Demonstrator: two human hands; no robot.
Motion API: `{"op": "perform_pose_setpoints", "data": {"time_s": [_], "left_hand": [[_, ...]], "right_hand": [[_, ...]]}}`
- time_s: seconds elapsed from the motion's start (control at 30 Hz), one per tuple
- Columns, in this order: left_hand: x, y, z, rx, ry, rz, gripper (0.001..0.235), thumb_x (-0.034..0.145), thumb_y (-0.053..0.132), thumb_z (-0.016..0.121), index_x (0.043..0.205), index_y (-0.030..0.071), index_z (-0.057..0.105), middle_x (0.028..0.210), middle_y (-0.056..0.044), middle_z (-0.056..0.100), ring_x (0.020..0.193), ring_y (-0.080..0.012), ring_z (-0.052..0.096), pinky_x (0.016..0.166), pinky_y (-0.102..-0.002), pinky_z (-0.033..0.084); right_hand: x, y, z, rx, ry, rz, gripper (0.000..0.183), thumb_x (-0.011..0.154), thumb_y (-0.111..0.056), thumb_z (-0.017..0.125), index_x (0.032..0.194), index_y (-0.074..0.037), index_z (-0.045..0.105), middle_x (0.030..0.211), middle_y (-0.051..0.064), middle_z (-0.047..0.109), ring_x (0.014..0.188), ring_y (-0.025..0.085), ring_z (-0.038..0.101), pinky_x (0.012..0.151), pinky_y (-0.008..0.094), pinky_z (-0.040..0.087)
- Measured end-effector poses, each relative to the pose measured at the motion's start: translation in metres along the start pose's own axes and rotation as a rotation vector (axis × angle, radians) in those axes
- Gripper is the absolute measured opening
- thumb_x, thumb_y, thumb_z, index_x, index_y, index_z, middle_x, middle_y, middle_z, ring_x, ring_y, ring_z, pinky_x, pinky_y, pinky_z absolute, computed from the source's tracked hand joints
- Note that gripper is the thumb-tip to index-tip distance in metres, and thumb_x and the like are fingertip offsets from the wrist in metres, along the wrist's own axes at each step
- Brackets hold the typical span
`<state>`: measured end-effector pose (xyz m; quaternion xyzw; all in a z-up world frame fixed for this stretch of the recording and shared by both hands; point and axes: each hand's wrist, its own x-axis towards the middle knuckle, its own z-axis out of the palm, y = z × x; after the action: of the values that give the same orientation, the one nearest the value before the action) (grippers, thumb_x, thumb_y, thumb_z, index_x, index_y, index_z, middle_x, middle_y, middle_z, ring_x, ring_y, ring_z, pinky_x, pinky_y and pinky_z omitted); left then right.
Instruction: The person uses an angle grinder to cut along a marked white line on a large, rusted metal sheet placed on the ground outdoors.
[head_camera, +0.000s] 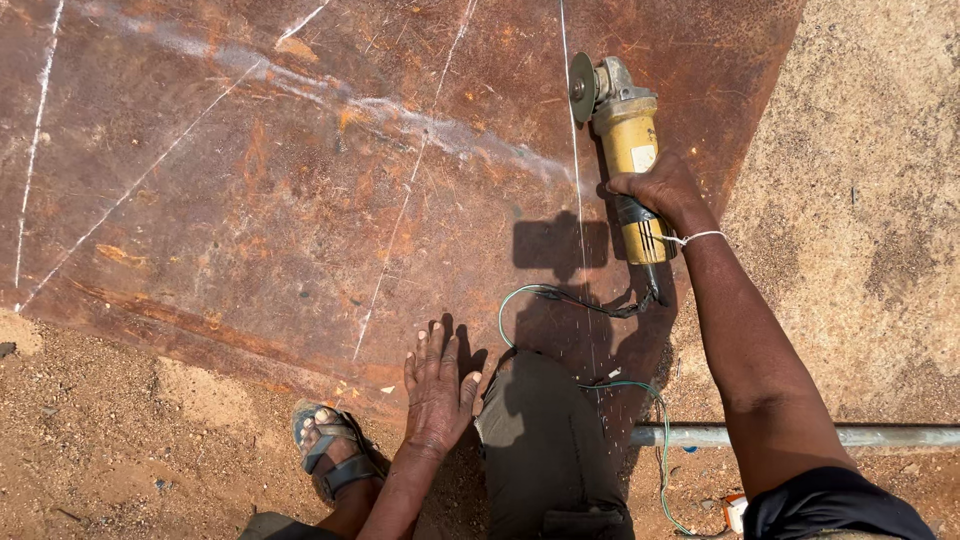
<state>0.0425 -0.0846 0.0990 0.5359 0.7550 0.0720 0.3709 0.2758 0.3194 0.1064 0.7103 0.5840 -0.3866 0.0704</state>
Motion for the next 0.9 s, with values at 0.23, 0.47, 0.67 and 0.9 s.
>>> {"op": "perform_pose_setpoints", "data": {"time_s": [0.23, 0.47, 0.67, 0.9], "left_hand": [[-0.031, 0.099, -0.005, -0.112, -0.339, 0.251, 0.075, 0.106, 0.056, 0.043, 0.158, 0.003, 0.033, 0.17, -0.021, 0.015, 0.159, -0.0413, 0.005, 0.125, -0.062, 0.006], [-0.043, 0.116, -0.004, -0.052, -0.495, 0.256, 0.088, 0.099, 0.065, 0.041, 0.163, 0.01, 0.019, 0.172, -0.017, -0.003, 0.158, -0.0386, -0.01, 0.12, -0.069, -0.009], [-0.038, 0.116, -0.006, -0.022, -0.58, 0.22, 0.09, 0.098, 0.07, 0.035, 0.164, 0.013, 0.013, 0.173, -0.015, -0.008, 0.158, -0.037, -0.015, 0.12, -0.069, -0.01], [-0.039, 0.115, -0.004, -0.003, -0.578, 0.245, 0.09, 0.098, 0.07, 0.033, 0.164, 0.013, 0.012, 0.172, -0.016, -0.01, 0.157, -0.0384, -0.016, 0.119, -0.069, -0.01]], "right_hand": [[-0.021, 0.021, 0.007, 0.067, 0.001, -0.049, 0.053, 0.068, -0.032, 0.09, 0.103, 0.003, 0.07, 0.088, 0.017, 0.076, 0.071, 0.024, 0.074, 0.061, 0.04, 0.06], [-0.038, 0.031, 0.013, 0.216, -0.016, -0.099, 0.066, 0.067, -0.028, 0.088, 0.118, 0.003, 0.06, 0.095, 0.018, 0.075, 0.076, 0.025, 0.074, 0.064, 0.038, 0.061], [-0.049, 0.034, 0.015, 0.166, 0.011, -0.045, 0.074, 0.068, -0.029, 0.09, 0.122, 0.004, 0.053, 0.099, 0.02, 0.073, 0.08, 0.026, 0.074, 0.068, 0.041, 0.062], [-0.061, 0.044, 0.019, 0.188, -0.012, -0.026, 0.072, 0.068, -0.027, 0.089, 0.123, 0.003, 0.054, 0.102, 0.021, 0.073, 0.085, 0.026, 0.074, 0.072, 0.041, 0.063]]}}
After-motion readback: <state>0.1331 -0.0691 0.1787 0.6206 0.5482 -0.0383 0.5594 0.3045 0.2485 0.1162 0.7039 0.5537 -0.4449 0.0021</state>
